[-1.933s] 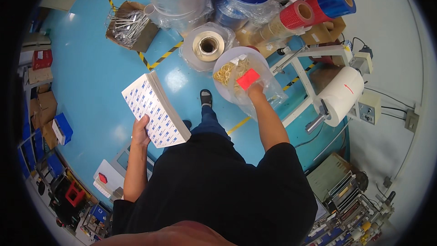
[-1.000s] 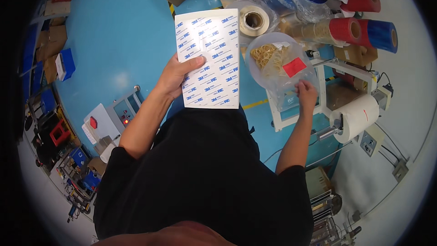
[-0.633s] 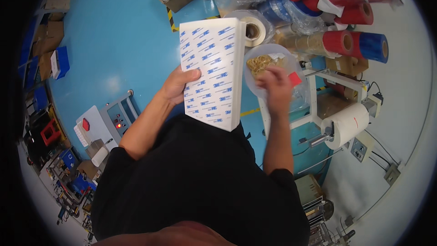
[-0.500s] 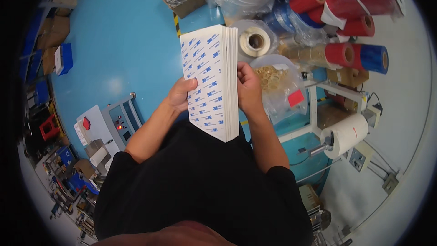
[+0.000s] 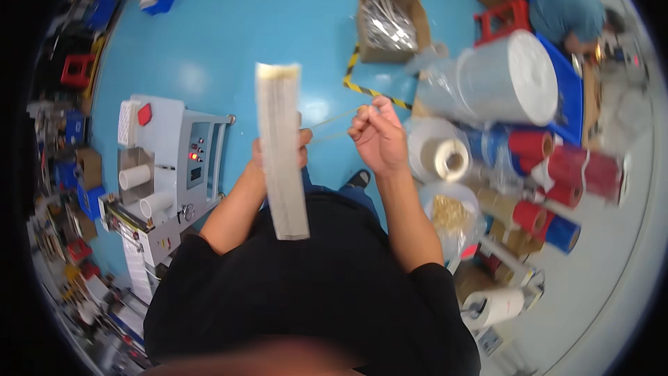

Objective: Operating an industrial labeling machine by setting parameters on a touchscreen, collecting finished adhesive sheets, and clearing waste material from the feed.

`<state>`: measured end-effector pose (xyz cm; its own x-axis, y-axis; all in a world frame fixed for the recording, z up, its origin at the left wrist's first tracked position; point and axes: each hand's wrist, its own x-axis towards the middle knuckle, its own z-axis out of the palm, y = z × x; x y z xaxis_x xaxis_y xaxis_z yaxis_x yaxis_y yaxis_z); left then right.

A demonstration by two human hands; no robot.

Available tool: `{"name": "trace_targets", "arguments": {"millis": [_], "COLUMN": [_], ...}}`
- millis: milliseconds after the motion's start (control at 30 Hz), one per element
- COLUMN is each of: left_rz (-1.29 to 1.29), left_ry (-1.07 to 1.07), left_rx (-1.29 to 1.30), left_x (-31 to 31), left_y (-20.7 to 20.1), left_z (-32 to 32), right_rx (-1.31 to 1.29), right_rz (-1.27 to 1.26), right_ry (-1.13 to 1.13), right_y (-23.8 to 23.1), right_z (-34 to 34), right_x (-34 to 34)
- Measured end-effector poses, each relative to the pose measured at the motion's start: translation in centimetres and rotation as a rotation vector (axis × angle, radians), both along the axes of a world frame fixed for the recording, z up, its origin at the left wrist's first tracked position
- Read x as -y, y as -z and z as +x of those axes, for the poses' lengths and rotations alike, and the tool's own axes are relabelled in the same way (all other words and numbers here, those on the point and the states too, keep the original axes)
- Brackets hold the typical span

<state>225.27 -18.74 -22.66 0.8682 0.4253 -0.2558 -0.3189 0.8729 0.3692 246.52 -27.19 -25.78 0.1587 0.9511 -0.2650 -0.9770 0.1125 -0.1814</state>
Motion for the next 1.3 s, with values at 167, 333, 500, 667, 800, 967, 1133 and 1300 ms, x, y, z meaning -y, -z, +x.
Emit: {"name": "trace_targets", "arguments": {"millis": [167,333,500,667,800,967,1133,1300], "left_rz": [0.189,0.412,0.321,0.363,0.346,0.333,0.252,0.075], "left_ry": [0.068,0.130,-0.143,-0.475,-0.955,-1.317,-1.546,-1.824], "left_rx": [-0.077,-0.464,-0.573,-0.678,-0.584,-0.734,-0.750,-0.594], "left_x": [-11.0,-19.7,-24.8,-29.4,-36.6,-42.0,-43.8,-43.7], "left_y": [-9.6,-15.6,-18.9,-20.4,-19.6,-21.7,-21.4,-19.0], "left_z": [-10.3,-22.1,-32.2,-36.9,-39.2,-41.9,-46.0,-49.6], "right_rx": [0.040,0.292,1.240,1.210,1.529,1.078,0.780,0.825], "right_rz": [0.283,0.556,1.058,1.177,1.406,0.608,0.516,0.509], "right_ry": [-0.252,-0.759,-1.269,-1.359,-0.965,-0.855,-1.296,-1.438], "right_y": [-8.1,-19.5,-27.8,-27.5,-27.0,-24.1,-23.7,-25.0], "right_z": [-7.9,-19.6,-27.2,-29.0,-36.9,-44.6,-55.2,-64.6], "right_x": [-19.4,-34.7,-43.8,-49.2,-52.2,-60.4,-66.2,-69.5]}}
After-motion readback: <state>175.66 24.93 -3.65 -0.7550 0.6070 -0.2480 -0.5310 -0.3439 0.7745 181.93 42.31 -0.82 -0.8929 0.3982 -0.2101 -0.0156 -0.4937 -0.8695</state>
